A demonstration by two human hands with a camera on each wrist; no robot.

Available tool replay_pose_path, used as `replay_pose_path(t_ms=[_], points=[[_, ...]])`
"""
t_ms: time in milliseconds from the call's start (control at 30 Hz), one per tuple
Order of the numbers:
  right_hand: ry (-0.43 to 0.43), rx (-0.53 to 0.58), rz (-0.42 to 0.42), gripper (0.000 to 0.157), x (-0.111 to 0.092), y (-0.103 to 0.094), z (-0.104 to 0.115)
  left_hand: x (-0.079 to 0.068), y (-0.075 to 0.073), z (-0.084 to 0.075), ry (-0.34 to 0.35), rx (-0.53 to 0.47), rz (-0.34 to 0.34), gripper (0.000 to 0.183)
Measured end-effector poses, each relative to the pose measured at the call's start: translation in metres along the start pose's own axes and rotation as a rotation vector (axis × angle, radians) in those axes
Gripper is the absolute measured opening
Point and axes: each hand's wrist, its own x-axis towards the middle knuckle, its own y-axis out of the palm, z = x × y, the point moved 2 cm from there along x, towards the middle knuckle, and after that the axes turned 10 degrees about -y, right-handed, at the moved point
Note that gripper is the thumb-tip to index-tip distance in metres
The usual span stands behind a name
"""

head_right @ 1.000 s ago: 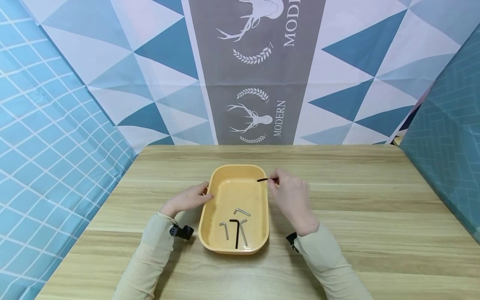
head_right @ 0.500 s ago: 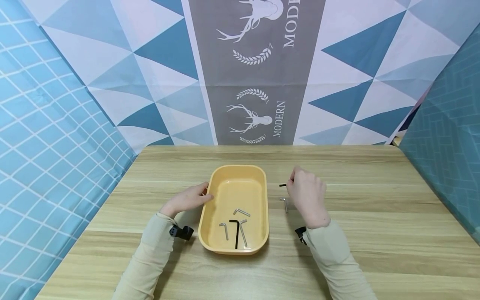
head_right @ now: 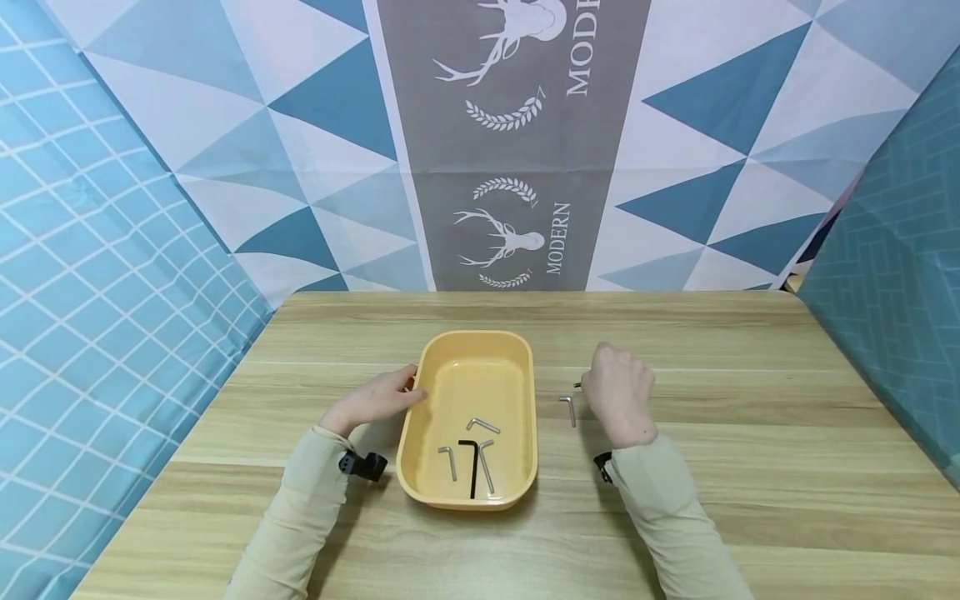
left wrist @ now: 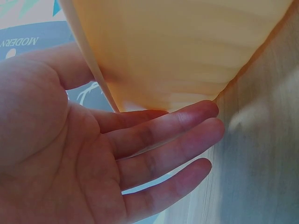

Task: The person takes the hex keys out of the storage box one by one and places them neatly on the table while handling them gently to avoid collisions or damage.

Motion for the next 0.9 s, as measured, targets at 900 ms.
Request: replay_pose_path(t_ms=[900], points=[[0.053, -0.064, 0.411, 0.025, -0.009, 0.022, -0.004, 0.000, 0.000, 0.001, -0.018, -0.011, 0.005, 0.032]])
